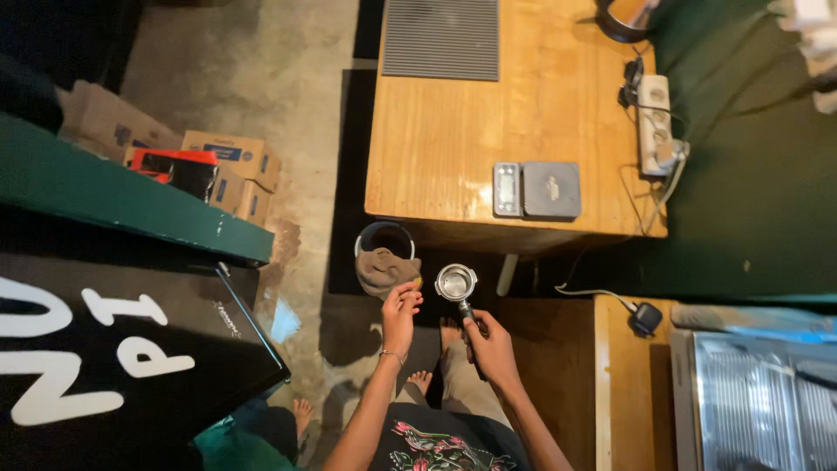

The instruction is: The person prepares an espresso by cleaning the portafilter, grinding coffee beans into it, and tamping the grounds. They then lock the portafilter into the espresso machine and place a cup underneath to brew the shot.

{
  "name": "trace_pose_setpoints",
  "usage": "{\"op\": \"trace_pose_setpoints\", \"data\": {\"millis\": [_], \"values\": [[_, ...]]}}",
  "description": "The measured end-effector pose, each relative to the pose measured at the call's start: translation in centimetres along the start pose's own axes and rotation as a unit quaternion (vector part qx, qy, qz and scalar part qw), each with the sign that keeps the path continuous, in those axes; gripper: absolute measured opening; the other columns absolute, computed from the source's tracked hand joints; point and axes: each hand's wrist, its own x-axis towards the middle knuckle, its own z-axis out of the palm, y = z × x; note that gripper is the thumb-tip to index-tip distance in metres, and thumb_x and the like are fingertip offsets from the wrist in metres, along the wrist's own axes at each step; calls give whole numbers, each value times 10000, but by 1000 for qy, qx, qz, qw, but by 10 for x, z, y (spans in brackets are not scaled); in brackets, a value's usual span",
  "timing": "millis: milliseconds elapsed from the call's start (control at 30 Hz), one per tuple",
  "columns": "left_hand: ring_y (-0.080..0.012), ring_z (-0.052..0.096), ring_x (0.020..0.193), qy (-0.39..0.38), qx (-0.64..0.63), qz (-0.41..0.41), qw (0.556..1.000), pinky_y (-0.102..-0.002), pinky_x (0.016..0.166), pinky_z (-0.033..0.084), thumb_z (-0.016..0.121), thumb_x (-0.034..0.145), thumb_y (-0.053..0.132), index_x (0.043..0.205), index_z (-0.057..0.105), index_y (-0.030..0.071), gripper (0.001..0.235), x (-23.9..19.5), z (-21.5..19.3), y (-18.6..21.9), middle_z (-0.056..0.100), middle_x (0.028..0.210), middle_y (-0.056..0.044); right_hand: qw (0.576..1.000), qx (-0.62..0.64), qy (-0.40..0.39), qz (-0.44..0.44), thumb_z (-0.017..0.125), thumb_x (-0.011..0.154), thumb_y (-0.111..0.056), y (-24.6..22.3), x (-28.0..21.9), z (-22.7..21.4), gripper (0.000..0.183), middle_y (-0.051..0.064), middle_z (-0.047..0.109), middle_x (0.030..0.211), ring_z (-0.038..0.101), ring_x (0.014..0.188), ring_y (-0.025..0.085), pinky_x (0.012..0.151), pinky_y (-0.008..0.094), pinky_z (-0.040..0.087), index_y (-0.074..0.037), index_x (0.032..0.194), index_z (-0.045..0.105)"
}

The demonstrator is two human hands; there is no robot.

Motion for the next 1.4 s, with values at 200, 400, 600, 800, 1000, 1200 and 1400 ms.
{"op": "trace_pose_setpoints", "data": {"millis": [200, 400, 600, 800, 1000, 1200, 1400], "values": [[-187, 687, 1037, 124, -17, -29, 992, -321, 877, 593, 611, 966, 129, 1253, 716, 84, 309, 31, -11, -11, 730, 1134, -120, 995, -71, -73, -6, 633, 1033, -314, -9, 85, 16, 333, 138, 655, 635, 646, 476, 206, 563, 355, 547, -58, 1196, 770], [-412, 620, 1257, 211, -195, -265, 920, -287, 514, 396, 773, 908, 623, 1595, 234, 480, 885, 67, -23, -44, 412, 1597, -112, 964, -217, -127, -84, 505, 1057, -318, -41, 116, 39, 402, 228, 749, 893, 740, 933, 371, 891, 510, 550, -65, 1312, 685], [-383, 593, 1330, 216, -223, -274, 910, -427, 1025, 601, 850, 907, 472, 1597, 411, 102, 897, 89, -34, -49, 447, 1611, -174, 928, -286, -127, -202, 535, 1073, -272, -45, 137, 70, 371, 282, 674, 1218, 672, 1127, 512, 897, 633, 580, -56, 1375, 538], [-398, 544, 1385, 132, -383, -214, 889, -515, 1205, 435, 694, 1022, 296, 1452, 548, 10, 536, 69, -40, -38, 520, 1538, -215, 918, -313, -119, -211, 599, 1014, -70, -47, 127, 98, 452, 279, 598, 1236, 647, 1118, 565, 917, 716, 572, -78, 1406, 375], [-372, 460, 1468, 51, -359, -290, 885, -480, 1261, 334, 811, 985, 305, 1548, 430, 22, 736, 74, -55, -80, 442, 1578, -269, 876, -459, -84, -124, 534, 1043, -276, 36, 161, 112, 255, 98, 478, 1133, 691, 937, 429, 775, 553, 629, -104, 1225, 485], [-371, 404, 1504, 12, -313, -327, 891, -445, 1284, 268, 809, 965, 389, 1649, 191, -17, 1007, 66, -65, -19, 358, 1587, -322, 885, -434, -82, -144, 516, 1057, -327, 46, 155, 120, 274, 189, 644, 1027, 697, 953, 487, 799, 614, 561, -116, 1224, 465], [-419, 666, 1213, 78, -204, -259, 941, -473, 1117, 518, 862, 908, 319, 1419, 579, -61, 697, 70, -65, -23, 556, 1426, -250, 889, -445, -90, -57, 487, 1048, -291, 43, 150, 134, 241, 202, 731, 1064, 733, 973, 470, 845, 580, 570, -129, 1213, 418]]}}
